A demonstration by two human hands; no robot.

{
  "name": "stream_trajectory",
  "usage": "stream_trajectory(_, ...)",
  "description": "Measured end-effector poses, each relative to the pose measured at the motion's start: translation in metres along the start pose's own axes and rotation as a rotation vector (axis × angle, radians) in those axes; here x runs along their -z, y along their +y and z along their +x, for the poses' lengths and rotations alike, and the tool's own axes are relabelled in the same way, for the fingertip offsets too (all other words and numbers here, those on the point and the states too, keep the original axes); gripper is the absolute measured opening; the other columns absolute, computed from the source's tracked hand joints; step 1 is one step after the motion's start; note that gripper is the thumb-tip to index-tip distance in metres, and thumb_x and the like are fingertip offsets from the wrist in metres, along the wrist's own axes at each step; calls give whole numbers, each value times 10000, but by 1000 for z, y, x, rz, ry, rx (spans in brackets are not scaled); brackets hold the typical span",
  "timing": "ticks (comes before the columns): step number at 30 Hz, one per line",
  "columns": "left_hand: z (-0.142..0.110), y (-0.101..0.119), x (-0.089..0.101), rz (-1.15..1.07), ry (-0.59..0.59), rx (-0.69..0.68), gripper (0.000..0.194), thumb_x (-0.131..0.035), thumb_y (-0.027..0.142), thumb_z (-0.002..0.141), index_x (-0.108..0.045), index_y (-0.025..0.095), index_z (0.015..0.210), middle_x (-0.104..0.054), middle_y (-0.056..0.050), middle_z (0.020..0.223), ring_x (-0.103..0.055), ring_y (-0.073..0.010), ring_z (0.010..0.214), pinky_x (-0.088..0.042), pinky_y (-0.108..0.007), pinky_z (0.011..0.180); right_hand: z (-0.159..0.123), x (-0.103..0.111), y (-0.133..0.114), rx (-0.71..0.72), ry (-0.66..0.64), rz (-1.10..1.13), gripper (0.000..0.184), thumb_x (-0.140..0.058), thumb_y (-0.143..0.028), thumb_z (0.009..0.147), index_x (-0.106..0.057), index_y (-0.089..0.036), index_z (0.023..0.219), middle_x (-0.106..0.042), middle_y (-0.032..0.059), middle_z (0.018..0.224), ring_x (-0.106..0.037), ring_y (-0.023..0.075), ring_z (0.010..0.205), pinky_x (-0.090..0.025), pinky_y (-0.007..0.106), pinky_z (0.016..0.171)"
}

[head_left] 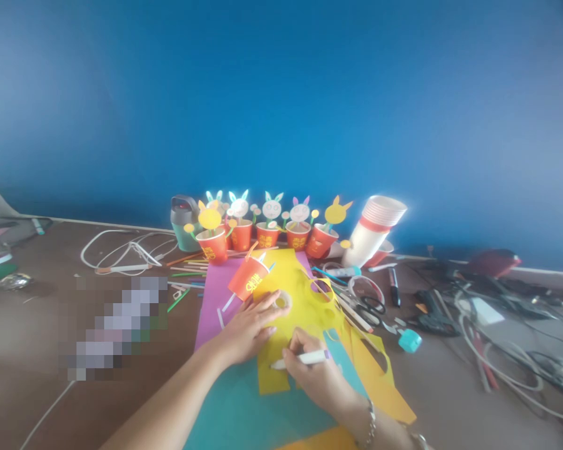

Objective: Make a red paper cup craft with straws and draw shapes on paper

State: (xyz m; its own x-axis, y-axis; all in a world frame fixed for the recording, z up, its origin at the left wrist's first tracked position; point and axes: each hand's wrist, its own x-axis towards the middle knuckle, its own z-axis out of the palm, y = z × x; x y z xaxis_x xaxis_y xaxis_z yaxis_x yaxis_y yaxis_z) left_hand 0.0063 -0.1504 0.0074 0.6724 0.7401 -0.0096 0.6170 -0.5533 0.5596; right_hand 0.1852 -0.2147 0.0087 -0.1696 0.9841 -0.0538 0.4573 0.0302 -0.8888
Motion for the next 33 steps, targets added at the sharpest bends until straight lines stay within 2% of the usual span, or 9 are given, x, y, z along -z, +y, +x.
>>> stream_trajectory(9,0,-1,0,15,-5,8,523,-378,237,957,-265,418,1435,-155,32,1569,-157,-215,1434,-158,-481,1153,1,0,1,-18,-8,-5,220,-482,-225,760,-326,-236,604,-403,-69,525,-389,100,489,-347,215,480)
stream_trajectory(15,0,-1,-1,16,-2,3,501,-374,264,962,-283,409,1432,-162,22,1568,-160,-221,1433,-157,-492,1151,0,0,1,8,2,-8,227,-484,-198,750,-323,-233,593,-401,-69,516,-393,93,483,-344,207,474)
stream_trajectory(22,1,2,1,11,-16,24,499,-399,216,938,-356,389,1404,-179,14,1565,-169,-214,1432,-130,-496,1154,-1,1,0,-8,-18,5,215,-468,-192,737,-321,-233,586,-389,-71,497,-376,90,469,-328,208,459)
stream_trajectory(33,2,-1,-2,13,3,6,563,-416,154,907,-344,411,1402,-173,30,1567,-160,-203,1434,-122,-493,1155,-1,2,1,3,-38,26,206,-455,-222,711,-302,-242,575,-338,-80,484,-322,89,454,-269,223,441)
